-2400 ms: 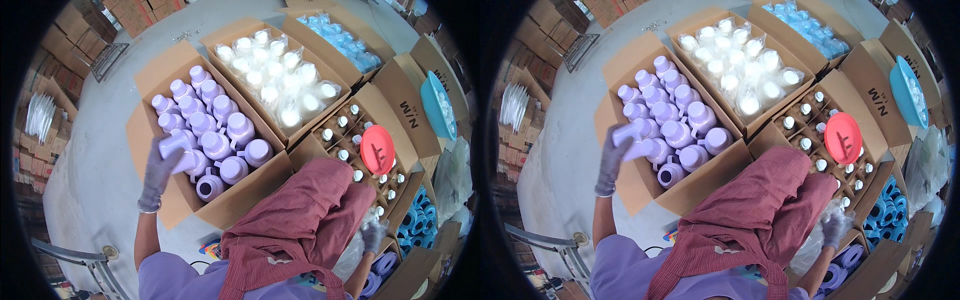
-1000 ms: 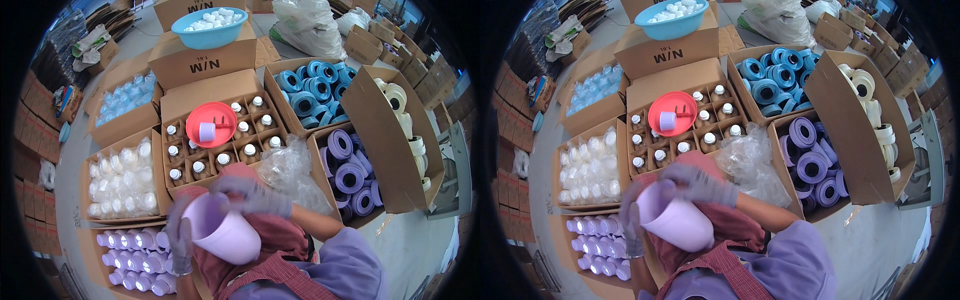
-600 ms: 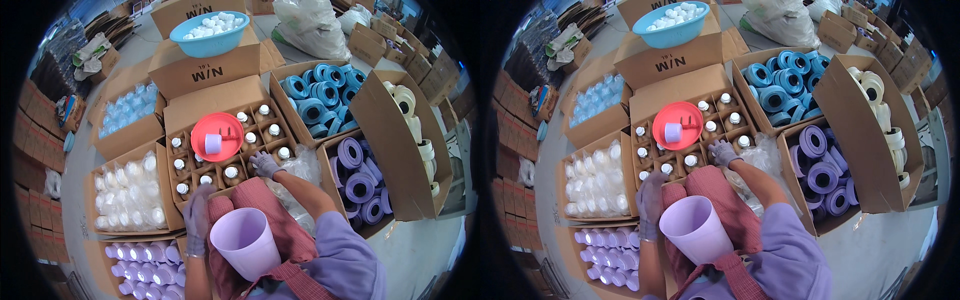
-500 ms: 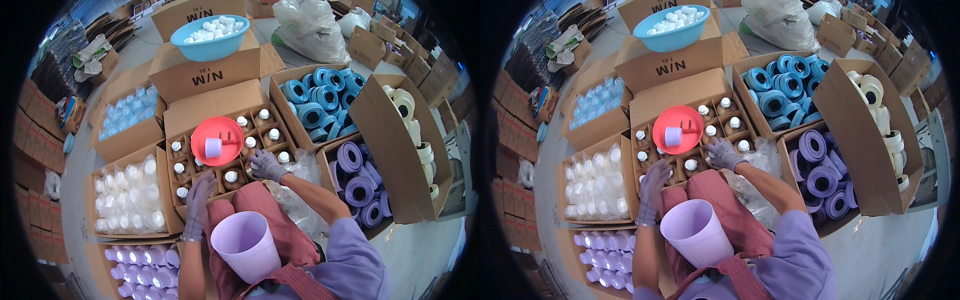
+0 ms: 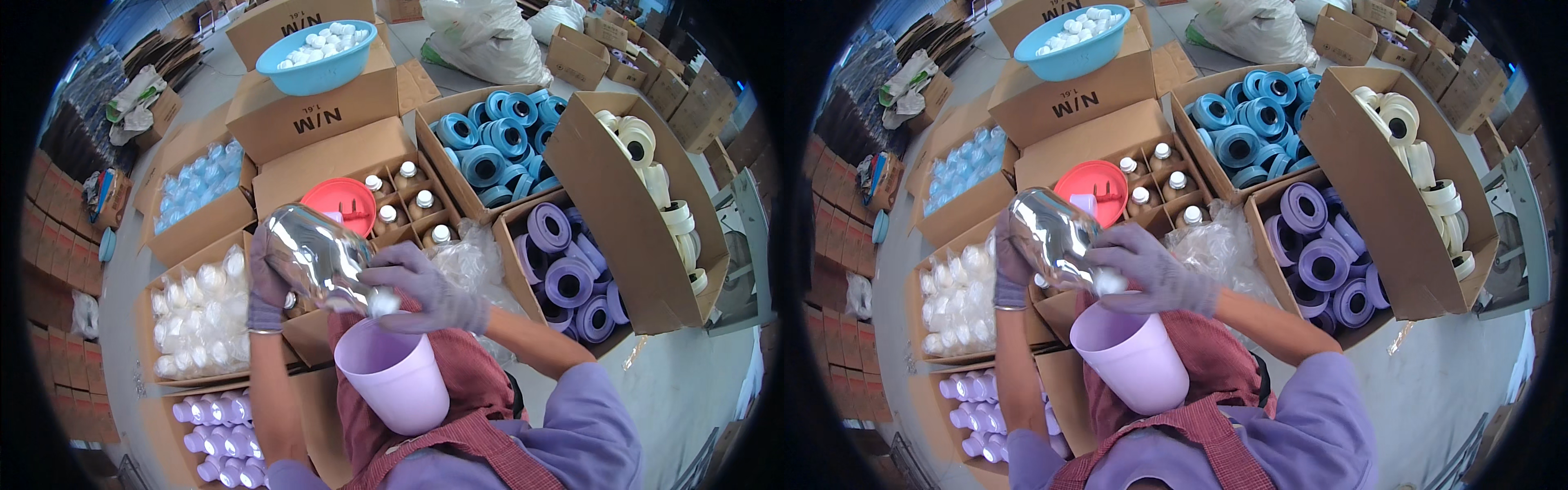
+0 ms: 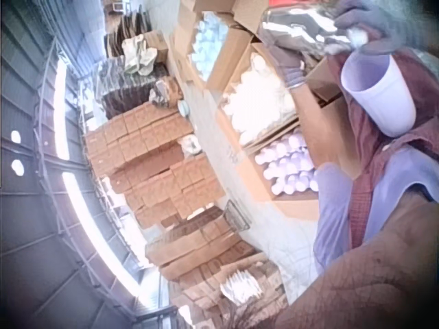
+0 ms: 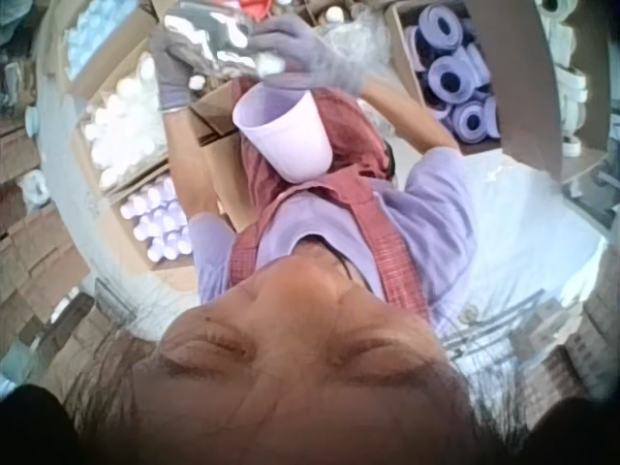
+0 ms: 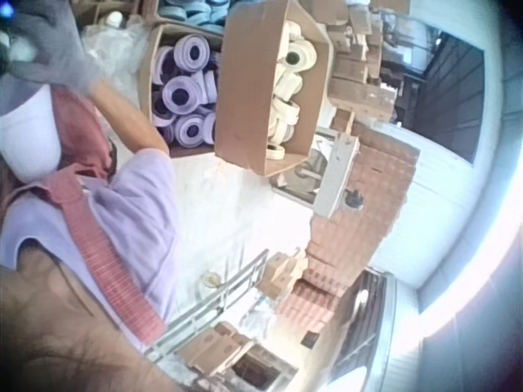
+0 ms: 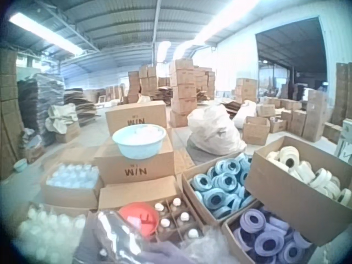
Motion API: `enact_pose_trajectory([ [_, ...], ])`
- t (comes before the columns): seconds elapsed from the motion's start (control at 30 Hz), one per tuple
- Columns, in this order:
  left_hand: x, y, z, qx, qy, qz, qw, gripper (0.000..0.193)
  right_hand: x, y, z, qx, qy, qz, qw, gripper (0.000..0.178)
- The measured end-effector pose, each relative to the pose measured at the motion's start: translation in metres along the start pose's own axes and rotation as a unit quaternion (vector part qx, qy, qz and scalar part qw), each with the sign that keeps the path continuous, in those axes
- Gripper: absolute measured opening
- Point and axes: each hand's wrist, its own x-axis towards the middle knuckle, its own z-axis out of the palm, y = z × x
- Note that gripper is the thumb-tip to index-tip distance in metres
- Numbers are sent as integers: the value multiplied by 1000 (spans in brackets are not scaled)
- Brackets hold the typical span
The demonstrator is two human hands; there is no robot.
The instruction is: The person moves a metal frame, then assembles electric kettles by inserting inner components, attaching lids, and wrapping each unit in plastic. The person handles purple and white kettle bodies, lids, and plastic wrap, placing finished units into boxes.
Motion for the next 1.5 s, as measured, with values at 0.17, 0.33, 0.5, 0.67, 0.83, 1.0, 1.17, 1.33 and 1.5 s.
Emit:
enact_pose_trajectory([
  [0.17,-77,11,67,477,-14,118,871,60,-99,-41,-7,85,17,254,963,51],
  [0.33,-214,-30,46,364,151,34,918,57,-218,-108,27,54,-54,233,970,62],
  [0.5,-304,-113,-32,484,223,37,845,59,-133,-104,54,133,-35,179,974,73],
  [0.67,-259,-89,8,703,87,75,702,73,-22,-62,49,230,-162,109,953,87],
  [0.83,-251,-92,-41,743,1,131,656,66,6,-59,61,225,-128,34,965,76],
  [1.0,-242,-107,-44,692,79,79,713,64,17,-68,65,128,-25,59,990,68],
  [1.17,-222,-121,-44,616,167,36,769,62,30,-82,68,74,53,90,992,62],
  [1.33,-197,-64,-41,562,148,-6,814,60,-10,-65,57,98,89,99,986,67],
  [1.5,-125,59,14,455,-20,-119,882,59,-138,-83,58,127,36,249,959,84],
])
